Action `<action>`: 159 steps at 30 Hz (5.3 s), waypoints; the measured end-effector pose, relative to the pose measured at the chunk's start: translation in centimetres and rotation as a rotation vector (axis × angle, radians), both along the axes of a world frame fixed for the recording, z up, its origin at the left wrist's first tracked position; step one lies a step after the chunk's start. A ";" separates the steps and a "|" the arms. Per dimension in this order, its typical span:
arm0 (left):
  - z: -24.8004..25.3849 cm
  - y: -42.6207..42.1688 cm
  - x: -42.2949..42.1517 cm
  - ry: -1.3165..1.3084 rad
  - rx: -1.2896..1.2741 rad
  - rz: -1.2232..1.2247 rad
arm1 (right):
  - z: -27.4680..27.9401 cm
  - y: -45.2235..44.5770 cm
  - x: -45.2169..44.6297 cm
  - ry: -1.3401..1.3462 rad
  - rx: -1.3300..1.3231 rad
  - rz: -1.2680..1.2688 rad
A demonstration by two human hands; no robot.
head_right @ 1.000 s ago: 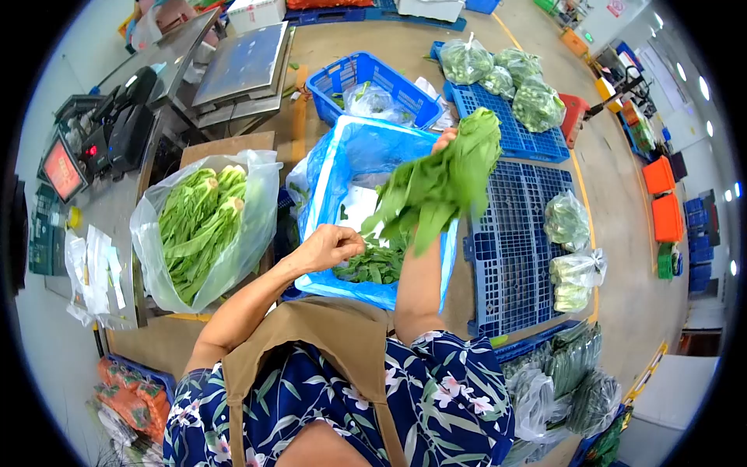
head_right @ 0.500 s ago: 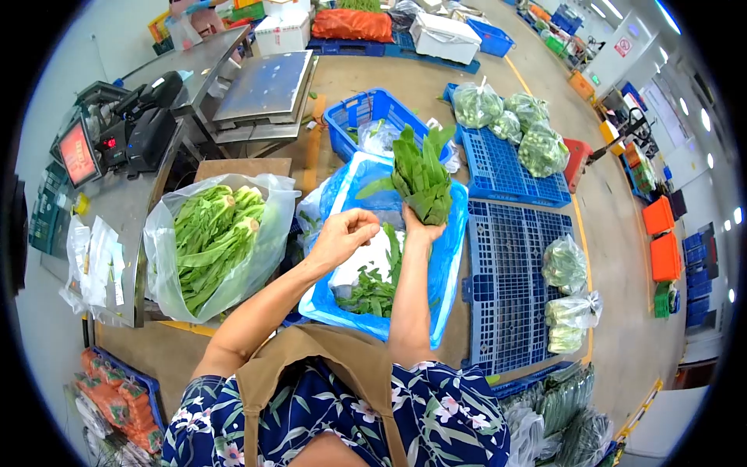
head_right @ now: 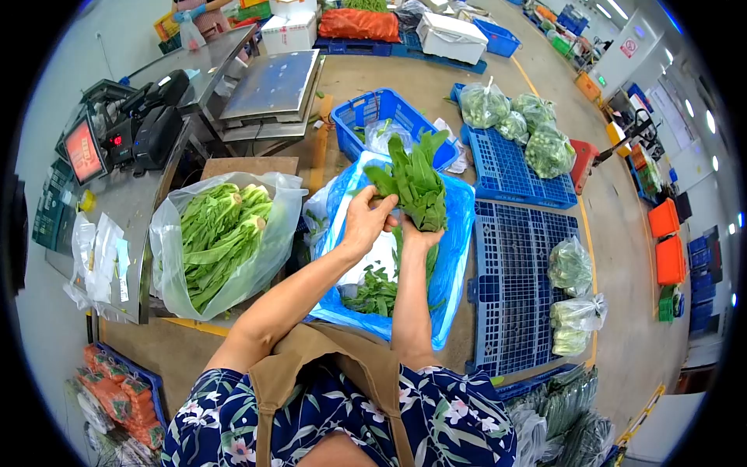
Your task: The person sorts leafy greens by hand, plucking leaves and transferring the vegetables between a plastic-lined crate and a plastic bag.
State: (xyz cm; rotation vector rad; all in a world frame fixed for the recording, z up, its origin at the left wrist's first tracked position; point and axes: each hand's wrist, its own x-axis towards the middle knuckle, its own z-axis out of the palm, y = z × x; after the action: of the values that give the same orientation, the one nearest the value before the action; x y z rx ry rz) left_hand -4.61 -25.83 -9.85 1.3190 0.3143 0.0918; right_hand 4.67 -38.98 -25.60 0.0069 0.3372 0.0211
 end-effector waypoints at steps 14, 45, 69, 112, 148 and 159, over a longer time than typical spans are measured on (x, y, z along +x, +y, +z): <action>-5.1 -0.7 0.3 -0.309 -0.116 -0.037 | 2.3 0.6 -0.5 0.041 0.069 -0.069; -1.4 -2.6 0.9 -0.202 0.708 -0.007 | 0.4 1.3 -0.4 -0.111 -0.502 -0.120; -1.8 0.7 -0.6 -0.187 0.549 0.065 | 2.2 -0.7 0.5 0.055 -0.017 -0.048; -9.8 0.1 -6.6 -0.295 1.094 -0.688 | 2.1 -3.3 2.5 0.126 -0.415 -0.131; -4.3 1.8 1.9 -0.423 0.617 -0.263 | 13.4 -1.3 -2.6 -0.607 -1.550 -0.209; -6.1 8.7 2.2 -0.121 -0.828 -0.386 | 20.9 2.0 -0.6 -0.875 -1.701 0.838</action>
State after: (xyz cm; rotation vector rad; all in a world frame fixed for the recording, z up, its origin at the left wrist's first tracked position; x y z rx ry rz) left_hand -2.45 -17.11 -15.91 0.5279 -0.0238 -0.2624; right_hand 4.10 -37.00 -4.73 -1.7819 -0.6238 0.5439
